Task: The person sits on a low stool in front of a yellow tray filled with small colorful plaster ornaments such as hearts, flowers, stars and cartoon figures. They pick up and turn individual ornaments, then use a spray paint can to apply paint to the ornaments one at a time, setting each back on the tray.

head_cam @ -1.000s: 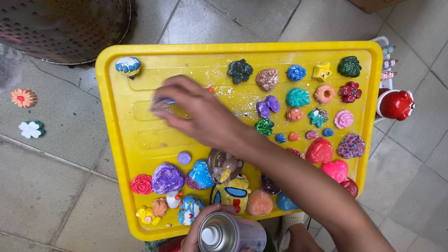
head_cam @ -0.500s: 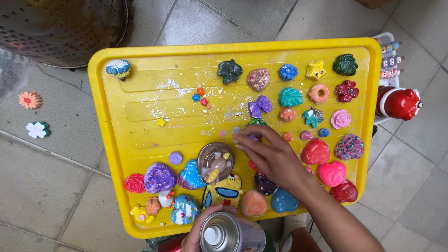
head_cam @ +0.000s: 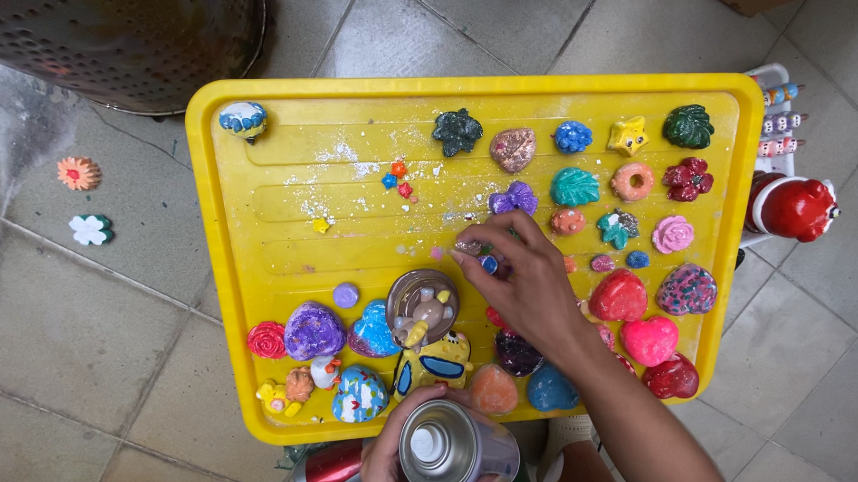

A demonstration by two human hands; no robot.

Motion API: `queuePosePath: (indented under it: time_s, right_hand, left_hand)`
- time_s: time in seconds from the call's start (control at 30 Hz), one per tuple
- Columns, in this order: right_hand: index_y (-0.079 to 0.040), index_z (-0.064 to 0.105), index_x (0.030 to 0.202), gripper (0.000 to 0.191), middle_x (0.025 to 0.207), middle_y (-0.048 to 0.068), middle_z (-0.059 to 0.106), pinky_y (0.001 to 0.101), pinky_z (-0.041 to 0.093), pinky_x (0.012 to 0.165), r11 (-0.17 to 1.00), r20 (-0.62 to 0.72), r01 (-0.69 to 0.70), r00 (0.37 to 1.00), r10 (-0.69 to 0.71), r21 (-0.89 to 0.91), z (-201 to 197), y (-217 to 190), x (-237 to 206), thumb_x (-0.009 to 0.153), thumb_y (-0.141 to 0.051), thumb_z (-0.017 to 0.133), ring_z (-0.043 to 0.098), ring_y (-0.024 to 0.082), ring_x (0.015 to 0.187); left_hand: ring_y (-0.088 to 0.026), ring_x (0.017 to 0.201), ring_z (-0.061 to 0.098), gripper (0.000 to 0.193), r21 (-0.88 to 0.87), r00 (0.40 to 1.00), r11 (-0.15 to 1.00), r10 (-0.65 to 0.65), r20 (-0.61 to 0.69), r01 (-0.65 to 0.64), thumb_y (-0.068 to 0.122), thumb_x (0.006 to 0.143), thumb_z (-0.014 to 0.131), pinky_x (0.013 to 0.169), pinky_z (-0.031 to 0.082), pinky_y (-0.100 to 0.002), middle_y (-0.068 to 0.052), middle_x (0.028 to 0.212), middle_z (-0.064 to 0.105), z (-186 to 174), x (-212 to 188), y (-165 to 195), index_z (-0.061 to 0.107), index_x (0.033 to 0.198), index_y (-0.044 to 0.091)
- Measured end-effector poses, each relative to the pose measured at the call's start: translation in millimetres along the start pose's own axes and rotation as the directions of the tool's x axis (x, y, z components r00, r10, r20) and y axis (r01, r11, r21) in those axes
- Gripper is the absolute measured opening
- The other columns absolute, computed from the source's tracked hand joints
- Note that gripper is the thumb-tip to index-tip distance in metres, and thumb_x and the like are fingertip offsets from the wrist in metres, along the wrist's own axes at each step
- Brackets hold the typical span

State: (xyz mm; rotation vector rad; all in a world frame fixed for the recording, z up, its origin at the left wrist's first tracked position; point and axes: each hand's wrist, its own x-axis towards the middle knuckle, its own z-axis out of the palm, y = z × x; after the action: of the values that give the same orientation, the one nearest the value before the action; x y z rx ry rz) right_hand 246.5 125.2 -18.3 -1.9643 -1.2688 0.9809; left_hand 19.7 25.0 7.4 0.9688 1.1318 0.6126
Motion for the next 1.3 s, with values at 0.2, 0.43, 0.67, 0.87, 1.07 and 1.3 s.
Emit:
queuePosePath:
  time_s: [0.2, 0.43, 0.67, 0.87, 1.07, 1.3]
  right_hand:
    - [-0.005, 0.071, 0.111, 0.020, 0.113, 0.013, 0.069, 0.0394, 0.058, 0.069, 0.969, -0.140, 0.128, 0.977, -0.160, -0.212, 3.7, -2.0, 2.1, 0.093, -0.012, 0.076, 0.072, 0.032, 0.088]
    - [-0.005, 0.072, 0.109, 0.017, 0.113, 0.012, 0.067, 0.0421, 0.057, 0.073, 0.911, -0.113, 0.179, 0.965, -0.236, -0.372, 6.8, -3.1, 8.0, 0.093, -0.011, 0.074, 0.072, 0.032, 0.090]
    - [-0.003, 0.070, 0.106, 0.023, 0.110, 0.015, 0.064, 0.0388, 0.057, 0.080, 0.930, -0.184, 0.208, 0.945, -0.272, -0.304, -7.7, -4.8, -11.8, 0.088, -0.011, 0.082, 0.071, 0.032, 0.097]
    - [-0.001, 0.070, 0.105, 0.023, 0.114, 0.014, 0.073, 0.0330, 0.061, 0.080, 0.976, -0.128, 0.198, 0.970, -0.209, -0.093, -9.5, 0.2, -14.8, 0.086, -0.004, 0.083, 0.074, 0.023, 0.097]
    - [-0.001, 0.072, 0.117, 0.029, 0.118, 0.014, 0.073, 0.0369, 0.056, 0.094, 0.934, -0.101, 0.290, 0.944, -0.315, -0.208, -13.9, 1.4, -13.1, 0.088, 0.000, 0.077, 0.069, 0.028, 0.111]
    - [-0.004, 0.067, 0.132, 0.043, 0.124, 0.016, 0.060, 0.0395, 0.056, 0.089, 0.910, 0.096, 0.355, 0.935, -0.342, -0.213, -10.0, 0.6, -13.4, 0.090, 0.003, 0.071, 0.067, 0.029, 0.109]
  left_hand:
    - [-0.028, 0.110, 0.080, 0.088, -0.053, 0.999, 0.999, 0.003, 0.042, -0.001, 0.011, 0.063, 0.102, 0.102, 0.060, -0.046, -0.018, 0.113, 0.081, -2.6, 0.6, 1.9, 0.055, 0.135, -0.006]
    - [-0.027, 0.113, 0.079, 0.086, -0.066, 0.988, 0.992, 0.112, 0.102, -0.105, 0.010, 0.070, 0.101, 0.106, 0.059, -0.046, -0.016, 0.109, 0.083, -7.6, 5.5, 1.9, 0.052, 0.139, -0.006]
    - [-0.025, 0.106, 0.080, 0.083, -0.068, 1.000, 0.998, -0.006, 0.007, 0.006, 0.008, 0.062, 0.101, 0.101, 0.061, -0.045, -0.015, 0.103, 0.084, -2.7, -0.6, 8.0, 0.059, 0.133, -0.004]
    - [-0.024, 0.107, 0.080, 0.084, -0.030, 0.999, 0.999, 0.043, 0.018, -0.042, 0.009, 0.062, 0.101, 0.102, 0.060, -0.044, -0.013, 0.103, 0.084, -4.3, 2.8, 11.5, 0.059, 0.133, -0.004]
    - [-0.023, 0.104, 0.081, 0.084, -0.025, 0.999, 0.999, -0.039, -0.010, 0.039, 0.010, 0.058, 0.102, 0.099, 0.062, -0.043, -0.013, 0.101, 0.085, -1.8, 1.5, 16.2, 0.061, 0.130, -0.003]
    - [-0.022, 0.104, 0.081, 0.085, -0.004, 0.999, 0.999, -0.049, -0.011, 0.049, 0.011, 0.057, 0.102, 0.099, 0.061, -0.043, -0.013, 0.101, 0.085, -1.0, 0.2, 17.5, 0.061, 0.130, -0.003]
